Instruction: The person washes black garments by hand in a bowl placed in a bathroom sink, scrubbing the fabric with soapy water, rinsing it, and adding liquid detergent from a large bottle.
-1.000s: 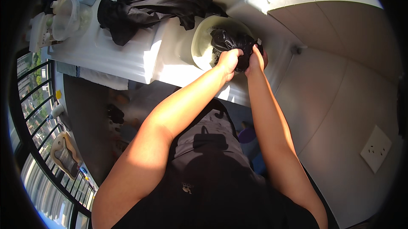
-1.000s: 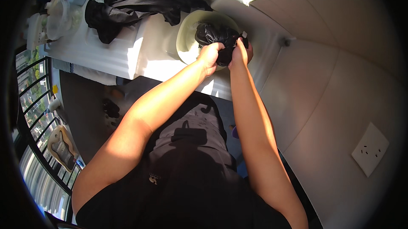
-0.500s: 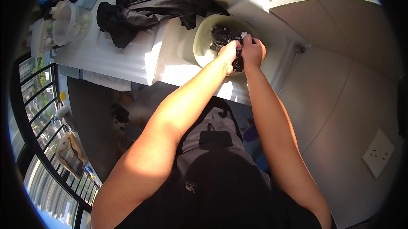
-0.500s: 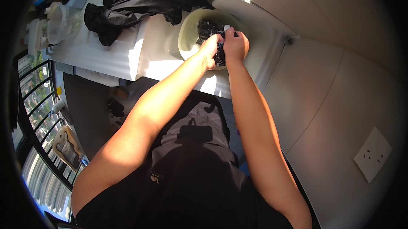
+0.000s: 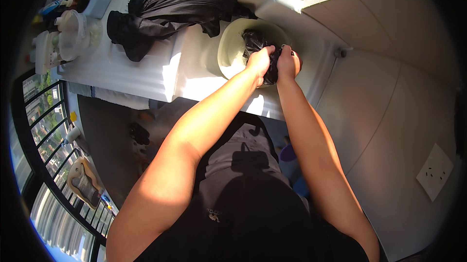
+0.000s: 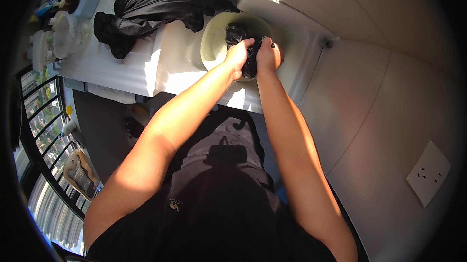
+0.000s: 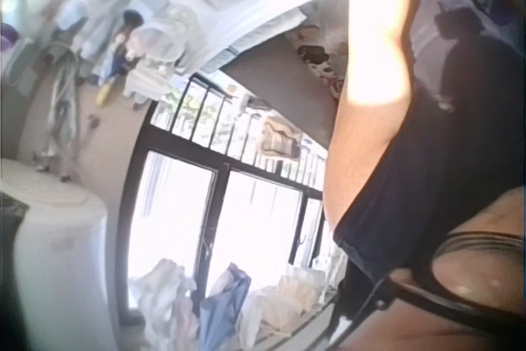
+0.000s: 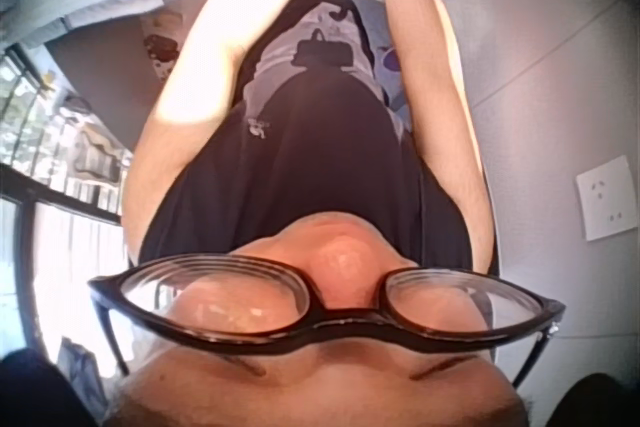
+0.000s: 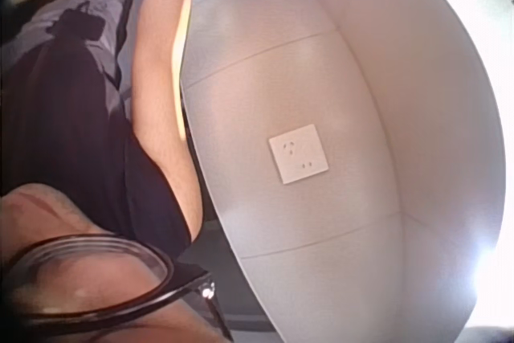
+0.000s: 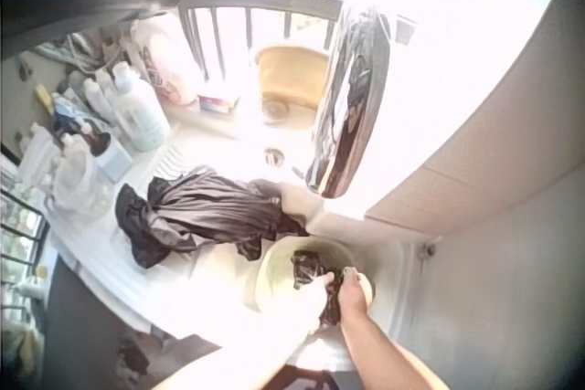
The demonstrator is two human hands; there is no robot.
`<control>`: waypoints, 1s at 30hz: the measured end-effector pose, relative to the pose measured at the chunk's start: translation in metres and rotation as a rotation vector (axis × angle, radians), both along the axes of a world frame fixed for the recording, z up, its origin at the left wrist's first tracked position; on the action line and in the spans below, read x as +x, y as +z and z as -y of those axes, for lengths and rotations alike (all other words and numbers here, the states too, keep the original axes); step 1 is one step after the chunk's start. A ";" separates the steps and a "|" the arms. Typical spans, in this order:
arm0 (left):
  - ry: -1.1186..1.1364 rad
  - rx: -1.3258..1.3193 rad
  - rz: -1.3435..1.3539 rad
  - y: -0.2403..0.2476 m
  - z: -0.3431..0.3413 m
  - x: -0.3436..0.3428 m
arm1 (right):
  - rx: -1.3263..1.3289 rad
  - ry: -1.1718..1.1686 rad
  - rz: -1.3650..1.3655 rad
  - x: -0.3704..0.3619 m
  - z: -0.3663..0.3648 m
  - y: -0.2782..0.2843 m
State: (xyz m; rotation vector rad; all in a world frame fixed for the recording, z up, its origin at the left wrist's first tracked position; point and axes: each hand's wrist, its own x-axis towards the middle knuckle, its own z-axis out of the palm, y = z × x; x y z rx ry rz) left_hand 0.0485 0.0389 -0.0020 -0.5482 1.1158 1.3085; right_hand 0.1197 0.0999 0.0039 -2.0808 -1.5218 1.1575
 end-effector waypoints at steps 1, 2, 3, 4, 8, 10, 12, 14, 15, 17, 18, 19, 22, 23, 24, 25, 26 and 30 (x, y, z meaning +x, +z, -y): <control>-0.036 -0.024 -0.023 0.000 0.001 -0.002 | 0.015 0.018 0.018 0.001 0.005 -0.005; -0.004 -0.020 -0.005 0.000 0.001 -0.006 | 0.031 0.033 0.039 0.003 0.009 -0.009; 0.039 -0.025 0.010 -0.008 0.006 -0.011 | 0.051 0.102 -0.007 -0.007 0.025 0.007; 0.079 -0.028 0.030 -0.019 0.011 -0.014 | 0.073 0.167 -0.047 -0.017 0.045 0.023; 0.034 0.045 0.225 -0.057 0.028 -0.027 | 0.225 0.374 -0.060 -0.030 0.079 0.026; -0.085 0.052 0.081 -0.010 0.008 -0.005 | 0.312 0.157 0.137 0.006 0.030 -0.021; -0.066 0.084 -0.070 -0.005 0.022 -0.009 | 0.021 -0.097 -0.020 0.007 0.027 -0.031; -0.230 0.131 -0.301 0.010 0.020 -0.002 | -0.288 -0.201 -0.219 0.041 0.013 -0.060; -0.264 0.209 -0.485 0.009 0.025 -0.004 | -0.331 -0.172 -0.336 0.044 0.018 -0.061; -0.431 0.273 -0.749 0.007 0.036 -0.006 | -0.308 -0.188 -0.454 0.051 0.022 -0.063; -0.489 0.326 -0.903 0.009 0.045 -0.017 | -0.266 -0.220 -0.457 0.040 0.029 -0.045; -0.545 0.371 -1.060 0.013 0.056 -0.029 | -0.309 -0.176 -0.714 0.023 0.042 -0.006; -0.674 0.514 -1.402 0.041 0.050 -0.038 | -0.245 0.068 -0.782 0.035 0.021 -0.004; -0.718 0.488 -1.470 0.039 0.052 -0.039 | -0.262 -0.004 -0.727 0.041 0.014 -0.005; -0.760 0.458 -1.540 0.036 0.054 -0.041 | -0.280 -0.072 -0.675 0.039 0.010 0.002; -0.830 0.218 -1.508 0.034 0.061 -0.037 | -0.156 -0.089 -0.667 0.034 0.011 0.006; -0.914 0.107 -1.379 0.031 0.067 -0.043 | -0.066 -0.082 -0.563 0.031 0.011 0.012; -0.949 -0.181 -0.941 0.035 0.081 -0.078 | 0.151 -0.061 -0.247 0.030 0.016 0.054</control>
